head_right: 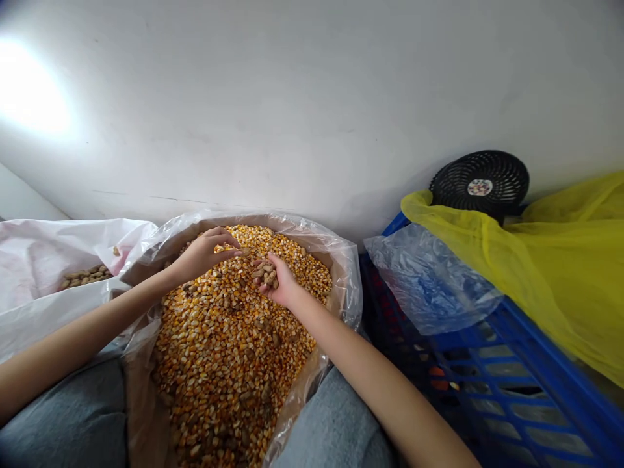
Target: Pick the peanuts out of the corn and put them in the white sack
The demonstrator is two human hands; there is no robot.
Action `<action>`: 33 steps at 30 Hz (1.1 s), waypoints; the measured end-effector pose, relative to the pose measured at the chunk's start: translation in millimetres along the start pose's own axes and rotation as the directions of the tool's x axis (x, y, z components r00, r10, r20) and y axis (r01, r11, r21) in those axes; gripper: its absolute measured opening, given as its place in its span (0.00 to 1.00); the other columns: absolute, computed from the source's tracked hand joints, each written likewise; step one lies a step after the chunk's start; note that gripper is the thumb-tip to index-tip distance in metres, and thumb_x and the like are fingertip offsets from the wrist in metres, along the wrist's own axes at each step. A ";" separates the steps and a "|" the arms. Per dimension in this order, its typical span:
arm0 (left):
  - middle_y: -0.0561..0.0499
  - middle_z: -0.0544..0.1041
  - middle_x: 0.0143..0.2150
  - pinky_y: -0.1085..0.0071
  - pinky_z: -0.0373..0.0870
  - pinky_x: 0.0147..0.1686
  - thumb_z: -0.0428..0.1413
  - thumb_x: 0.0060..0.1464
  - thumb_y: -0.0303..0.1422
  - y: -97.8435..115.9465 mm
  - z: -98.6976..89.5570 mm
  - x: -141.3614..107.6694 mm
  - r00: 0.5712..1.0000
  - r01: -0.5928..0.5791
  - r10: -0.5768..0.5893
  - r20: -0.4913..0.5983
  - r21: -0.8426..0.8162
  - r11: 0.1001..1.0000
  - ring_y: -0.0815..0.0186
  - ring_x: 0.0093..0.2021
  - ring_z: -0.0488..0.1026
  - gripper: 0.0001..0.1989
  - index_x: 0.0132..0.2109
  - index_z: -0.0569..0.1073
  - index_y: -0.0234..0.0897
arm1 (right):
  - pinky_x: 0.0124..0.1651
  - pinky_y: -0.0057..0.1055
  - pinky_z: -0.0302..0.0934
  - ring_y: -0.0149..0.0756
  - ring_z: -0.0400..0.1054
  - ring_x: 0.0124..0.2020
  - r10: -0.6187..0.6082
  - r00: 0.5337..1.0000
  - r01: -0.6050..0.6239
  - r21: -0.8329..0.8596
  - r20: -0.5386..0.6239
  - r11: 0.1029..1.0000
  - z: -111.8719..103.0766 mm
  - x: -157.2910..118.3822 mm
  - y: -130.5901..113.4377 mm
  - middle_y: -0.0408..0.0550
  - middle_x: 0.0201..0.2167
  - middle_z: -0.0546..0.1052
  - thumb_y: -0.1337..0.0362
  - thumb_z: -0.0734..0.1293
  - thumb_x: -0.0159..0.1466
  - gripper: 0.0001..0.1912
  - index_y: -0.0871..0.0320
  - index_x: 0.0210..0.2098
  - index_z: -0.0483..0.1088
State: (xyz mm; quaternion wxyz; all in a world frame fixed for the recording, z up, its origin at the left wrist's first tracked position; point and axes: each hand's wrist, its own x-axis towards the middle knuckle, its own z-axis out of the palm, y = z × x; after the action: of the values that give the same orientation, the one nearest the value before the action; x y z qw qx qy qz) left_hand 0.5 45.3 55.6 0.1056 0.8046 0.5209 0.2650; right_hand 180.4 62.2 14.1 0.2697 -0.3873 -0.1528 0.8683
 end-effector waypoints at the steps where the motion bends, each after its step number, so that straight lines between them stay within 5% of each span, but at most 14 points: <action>1: 0.51 0.68 0.36 0.69 0.61 0.40 0.48 0.50 0.40 6.4 1.6 2.4 1.000 -0.009 0.009 0.005 -0.062 0.998 0.67 0.38 0.64 0.12 0.35 0.71 0.38 | 0.11 0.15 0.44 0.26 0.58 0.17 0.013 1.000 -0.013 -0.001 0.018 1.000 0.6 0.2 0.5 0.44 0.15 0.64 0.57 0.54 0.59 0.16 0.62 0.29 0.65; 4: 0.51 0.69 0.37 0.71 0.63 0.37 0.46 0.52 0.40 14.8 14.4 9.3 1.000 0.019 -0.019 0.007 -0.169 0.985 0.68 0.37 0.65 0.13 0.39 0.69 0.38 | 0.10 0.15 0.43 0.27 0.58 0.17 0.028 0.995 -0.032 0.033 0.097 0.999 1.8 -1.2 -0.5 0.44 0.16 0.64 0.56 0.54 0.58 0.15 0.61 0.29 0.64; 7: 0.50 0.69 0.37 0.71 0.63 0.37 0.43 0.54 0.37 6.6 31.9 13.3 0.997 0.072 -0.075 -0.023 -0.095 0.993 0.68 0.37 0.65 0.14 0.41 0.68 0.37 | 0.11 0.15 0.43 0.26 0.57 0.17 -0.017 0.989 0.004 0.092 0.148 0.996 0.1 -4.6 -5.6 0.44 0.17 0.65 0.56 0.54 0.58 0.15 0.60 0.29 0.64; 10: 0.48 0.69 0.39 0.66 0.60 0.40 0.46 0.53 0.35 -2.7 47.0 15.1 0.995 -0.082 0.068 0.074 0.207 0.975 0.63 0.41 0.62 0.12 0.42 0.69 0.38 | 0.11 0.14 0.44 0.25 0.57 0.17 -0.085 0.983 0.062 0.143 0.161 0.988 -3.8 -7.9 -12.2 0.44 0.18 0.65 0.56 0.53 0.59 0.15 0.60 0.29 0.64; 13: 0.46 0.68 0.39 0.66 0.59 0.38 0.48 0.51 0.31 -2.4 59.0 17.6 0.946 -0.305 0.213 0.246 0.439 0.845 0.60 0.42 0.60 0.08 0.38 0.70 0.37 | 0.11 0.14 0.45 0.25 0.56 0.17 -0.137 0.980 0.110 0.176 0.146 0.978 -7.6 -8.4 -16.3 0.43 0.18 0.65 0.57 0.51 0.60 0.16 0.60 0.28 0.64; 17: 0.45 0.68 0.37 0.66 0.58 0.35 0.48 0.51 0.28 0.4 66.8 19.3 0.928 -0.360 0.236 0.288 0.534 0.765 0.59 0.41 0.60 0.07 0.36 0.70 0.34 | 0.12 0.15 0.45 0.25 0.57 0.17 -0.160 0.979 0.139 0.162 0.123 0.977 -10.2 -4.8 -16.5 0.43 0.18 0.65 0.58 0.52 0.59 0.15 0.60 0.29 0.64; 21: 0.46 0.69 0.37 0.66 0.58 0.37 0.46 0.53 0.33 -1.5 53.8 16.4 0.961 -0.266 0.191 0.201 0.468 0.843 0.60 0.40 0.61 0.09 0.37 0.69 0.35 | 0.12 0.16 0.45 0.25 0.57 0.17 -0.170 0.980 0.157 0.124 0.101 0.980 -9.3 -2.6 -15.4 0.43 0.18 0.65 0.57 0.53 0.59 0.15 0.60 0.28 0.64; 26: 0.50 0.67 0.39 0.66 0.57 0.43 0.46 0.53 0.38 19.0 25.7 17.9 0.990 -0.087 0.103 -0.093 0.168 0.982 0.64 0.42 0.60 0.11 0.38 0.69 0.39 | 0.11 0.16 0.44 0.25 0.57 0.16 -0.125 0.991 0.120 0.117 0.043 0.986 -4.3 -3.4 -13.1 0.43 0.16 0.64 0.57 0.52 0.59 0.15 0.60 0.26 0.63; 30: 0.51 0.67 0.41 0.66 0.56 0.46 0.47 0.52 0.40 37.8 24.4 21.4 0.992 -0.123 0.122 -0.034 -0.063 0.990 0.65 0.44 0.60 0.12 0.38 0.69 0.41 | 0.11 0.15 0.42 0.26 0.57 0.17 -0.072 0.995 0.064 0.119 0.071 0.991 -1.2 -4.7 -9.6 0.43 0.14 0.64 0.58 0.54 0.58 0.15 0.59 0.21 0.60; 33: 0.50 0.67 0.42 0.68 0.59 0.43 0.45 0.53 0.39 31.2 22.7 20.5 0.998 -0.017 0.006 -0.065 -0.175 0.984 0.67 0.42 0.62 0.13 0.42 0.67 0.39 | 0.11 0.15 0.42 0.26 0.57 0.17 -0.052 0.992 0.038 0.116 0.118 0.993 -1.1 -6.4 -9.6 0.43 0.16 0.64 0.57 0.54 0.58 0.14 0.60 0.25 0.63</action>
State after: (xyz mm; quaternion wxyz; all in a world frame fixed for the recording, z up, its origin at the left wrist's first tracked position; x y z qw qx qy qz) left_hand 43.6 52.5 57.0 0.1578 0.7863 0.4938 0.3360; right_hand 188.2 66.3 21.7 0.3010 -0.3147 -0.1278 0.8911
